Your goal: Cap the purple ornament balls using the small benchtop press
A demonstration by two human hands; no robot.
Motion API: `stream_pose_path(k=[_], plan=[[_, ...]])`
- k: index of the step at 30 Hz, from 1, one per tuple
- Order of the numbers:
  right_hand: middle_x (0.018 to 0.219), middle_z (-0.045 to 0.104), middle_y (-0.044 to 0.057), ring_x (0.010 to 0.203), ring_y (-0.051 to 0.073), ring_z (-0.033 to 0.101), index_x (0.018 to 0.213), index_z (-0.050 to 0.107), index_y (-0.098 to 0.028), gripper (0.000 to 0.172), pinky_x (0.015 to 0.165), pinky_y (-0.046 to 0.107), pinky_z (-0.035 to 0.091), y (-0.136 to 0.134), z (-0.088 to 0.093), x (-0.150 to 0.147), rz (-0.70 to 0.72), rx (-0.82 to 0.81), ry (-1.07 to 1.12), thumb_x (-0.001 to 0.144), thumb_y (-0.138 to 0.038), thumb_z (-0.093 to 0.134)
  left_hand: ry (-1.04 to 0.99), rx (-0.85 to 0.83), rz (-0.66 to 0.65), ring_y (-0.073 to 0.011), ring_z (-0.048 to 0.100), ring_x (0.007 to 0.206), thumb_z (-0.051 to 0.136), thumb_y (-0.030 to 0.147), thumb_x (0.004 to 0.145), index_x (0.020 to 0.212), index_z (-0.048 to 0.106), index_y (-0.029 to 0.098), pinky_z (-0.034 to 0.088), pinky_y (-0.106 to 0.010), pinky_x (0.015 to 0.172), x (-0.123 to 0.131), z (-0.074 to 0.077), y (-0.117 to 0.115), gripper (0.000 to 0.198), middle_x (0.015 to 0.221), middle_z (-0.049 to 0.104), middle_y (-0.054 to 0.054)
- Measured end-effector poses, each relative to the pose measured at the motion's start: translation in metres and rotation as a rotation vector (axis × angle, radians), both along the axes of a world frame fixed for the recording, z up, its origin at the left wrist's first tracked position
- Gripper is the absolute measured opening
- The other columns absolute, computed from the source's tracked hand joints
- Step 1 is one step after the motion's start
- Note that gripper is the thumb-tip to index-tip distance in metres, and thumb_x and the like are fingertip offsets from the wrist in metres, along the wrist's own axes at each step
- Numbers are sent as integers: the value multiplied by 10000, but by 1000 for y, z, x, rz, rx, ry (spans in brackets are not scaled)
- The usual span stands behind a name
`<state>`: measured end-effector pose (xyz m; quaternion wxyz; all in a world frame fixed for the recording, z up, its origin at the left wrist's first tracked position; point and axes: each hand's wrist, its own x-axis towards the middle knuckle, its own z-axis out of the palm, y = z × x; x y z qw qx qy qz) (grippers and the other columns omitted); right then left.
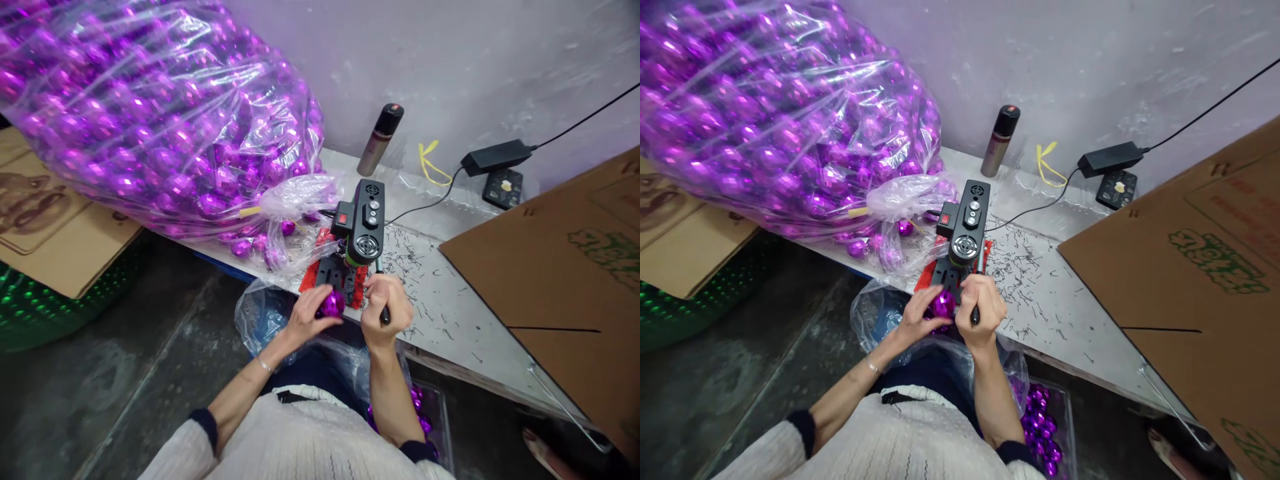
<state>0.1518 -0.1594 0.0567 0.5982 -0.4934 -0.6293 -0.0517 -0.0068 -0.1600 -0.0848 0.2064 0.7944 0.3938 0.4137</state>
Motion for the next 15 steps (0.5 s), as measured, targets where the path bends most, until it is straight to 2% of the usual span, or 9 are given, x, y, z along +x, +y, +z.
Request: stream_pose_path(k=[2,4,6,7,9,11,13,15], plan=[[710,620,-6,691,140,634,751,527,-227,242,637,295,465,-1,-9,0,6,22,-29,945,-89,480,73,38,-80,-304,735,1121,713,650,829,1427,558,194,622,-462,950,-17,-13,-28,768,1241,730,-170],[710,615,-10,681,137,632,758,525,-228,241,624,291,461,-2,-16,0,-1,41,-44,940,-77,476,141,25,-74,-307,757,1054,705,697,793,1377,601,182,650,-444,877,-28,-24,-46,786,1187,746,-171],[700,602,-12,676,139,630,756,519,-230,243,619,293,461,-1,-20,0,-6,48,-46,937,-75,469,152,9,-42,-296,765,1017,695,700,804,1318,643,190,657,-431,861,-31,-25,-44,726,1149,756,-156],[691,592,-15,675,141,631,754,516,-231,245,618,294,461,-1,-20,-1,-5,53,-44,935,-73,467,130,16,-21,-281,763,1015,679,660,854,1290,659,198,652,-423,879,-30,-21,-34,636,1135,761,-142],[671,573,-23,675,142,633,748,512,-231,247,620,292,461,0,-20,-1,-3,70,-39,929,-67,471,55,53,40,-247,749,1044,585,471,998,1244,679,206,624,-409,947,-23,-2,5,374,1120,765,-119],[665,572,-27,672,140,634,741,510,-228,249,624,288,463,1,-18,-2,-4,85,-32,922,-59,480,19,36,171,-248,711,1130,470,274,1046,1220,685,185,563,-434,1044,-12,25,62,291,1180,745,-135],[676,583,-25,667,136,632,735,509,-224,250,624,281,462,1,-17,-3,-7,88,-32,916,-52,489,48,-114,296,-286,660,1209,453,140,992,1204,685,134,493,-470,1108,-1,49,125,315,1241,710,-180],[685,591,-23,667,132,631,733,510,-222,253,620,274,461,1,-17,-3,-8,83,-44,913,-44,489,79,-386,357,-325,637,1224,484,76,921,1095,706,92,448,-480,1120,9,66,178,282,1165,721,-202]])
